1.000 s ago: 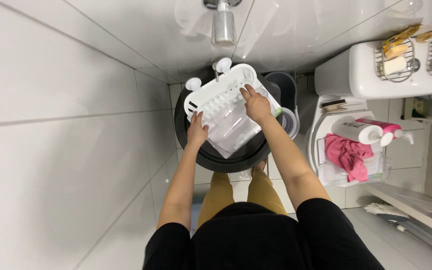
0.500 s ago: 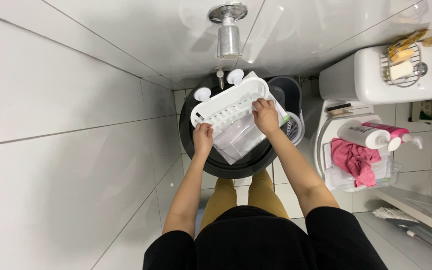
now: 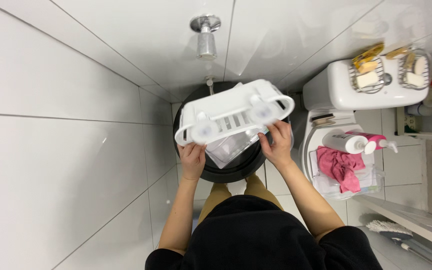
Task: The person cleans a section of the tiled wall with a pink cloth, then unpacks a white plastic wall organizer. They position and press the organizer onto the wall, securing the suction cups, and finally place toothbrushes and toothpaste into the newly installed holder.
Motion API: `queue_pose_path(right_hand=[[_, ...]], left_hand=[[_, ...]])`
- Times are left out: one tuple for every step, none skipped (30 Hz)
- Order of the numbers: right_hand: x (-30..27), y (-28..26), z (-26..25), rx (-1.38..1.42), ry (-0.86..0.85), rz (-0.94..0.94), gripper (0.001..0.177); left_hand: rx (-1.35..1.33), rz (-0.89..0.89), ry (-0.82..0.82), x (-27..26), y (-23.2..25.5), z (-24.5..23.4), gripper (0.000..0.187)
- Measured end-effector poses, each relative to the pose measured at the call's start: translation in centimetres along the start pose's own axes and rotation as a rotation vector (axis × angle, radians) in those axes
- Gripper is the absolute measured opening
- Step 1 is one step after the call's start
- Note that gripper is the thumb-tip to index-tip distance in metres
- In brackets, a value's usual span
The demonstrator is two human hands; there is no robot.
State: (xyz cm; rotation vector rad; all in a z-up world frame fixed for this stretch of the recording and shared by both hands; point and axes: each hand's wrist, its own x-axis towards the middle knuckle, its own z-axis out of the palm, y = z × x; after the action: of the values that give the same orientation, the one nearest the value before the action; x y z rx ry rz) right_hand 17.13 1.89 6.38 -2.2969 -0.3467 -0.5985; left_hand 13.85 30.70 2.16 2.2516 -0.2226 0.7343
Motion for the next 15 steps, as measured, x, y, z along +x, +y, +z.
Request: queue_pose_path(right_hand=[[0.1,-0.4,-1.1,0.017,0.007,0.005,0.031],[0.2,-0.9,-2.1,0.032,0.015,0.010,0.028],[0.4,-1.4,-2.7,0.167,-0.015,0.193,0.025],[0.8,-2.1,-3.2,0.303,-0.050,0.376,0.023],[1.2,-2.7,-3.8,0.442,-0.089,0.556,0.022],[1.6,-3.3,-4.7,0.743,-0.085,0.528,0.023],[2.2,-3.9,-5.3,1.044,-0.083,0.489,0.026],[2.9,-4.8,-5.8,1.343,-0.085,0.439,0.030],[3.6,-5.7,-6.1,1.429,-0.075,0.431,0.033],[4.2,-6.6,-6.4,1.516,-0.069,0.428,0.037],[4.8,-7.6,-6.6,1.603,-0.063,0.424,0.041],[5.2,-8.5,-6.6,1.633,-0.014,0.454,0.042],[5.6,-9.3,-6.6,1.663,0.035,0.483,0.044],[5.9,-9.9,-6.8,1.691,0.089,0.515,0.047],[6.3,-10.2,-7.0,1.647,0.126,0.552,0.048]], left_hand=[[0.000,0.071,0.016,0.8,0.8,-0.5,0.015],[-0.002,0.144,0.033,1.8,1.4,-0.9,0.017],[-0.004,0.217,0.051,2.7,2.1,-1.2,0.020],[0.004,0.278,0.080,3.6,2.9,-1.4,0.019],[0.012,0.338,0.110,4.4,3.6,-1.6,0.019],[0.019,0.397,0.138,5.1,4.3,-1.7,0.018],[0.020,0.415,0.132,5.6,5.0,-1.7,0.019],[0.023,0.433,0.126,6.0,5.7,-1.8,0.020],[0.025,0.450,0.119,6.3,6.3,-1.7,0.021],[0.029,0.452,0.122,6.6,6.9,-1.4,0.022],[0.033,0.455,0.125,6.7,7.4,-1.0,0.022],[0.034,0.458,0.126,6.8,7.7,-0.7,0.023],[0.047,0.473,0.125,6.9,7.9,-0.5,0.023],[0.056,0.489,0.120,6.8,8.2,-0.1,0.023],[0.065,0.504,0.115,6.8,8.5,0.2,0.023]])
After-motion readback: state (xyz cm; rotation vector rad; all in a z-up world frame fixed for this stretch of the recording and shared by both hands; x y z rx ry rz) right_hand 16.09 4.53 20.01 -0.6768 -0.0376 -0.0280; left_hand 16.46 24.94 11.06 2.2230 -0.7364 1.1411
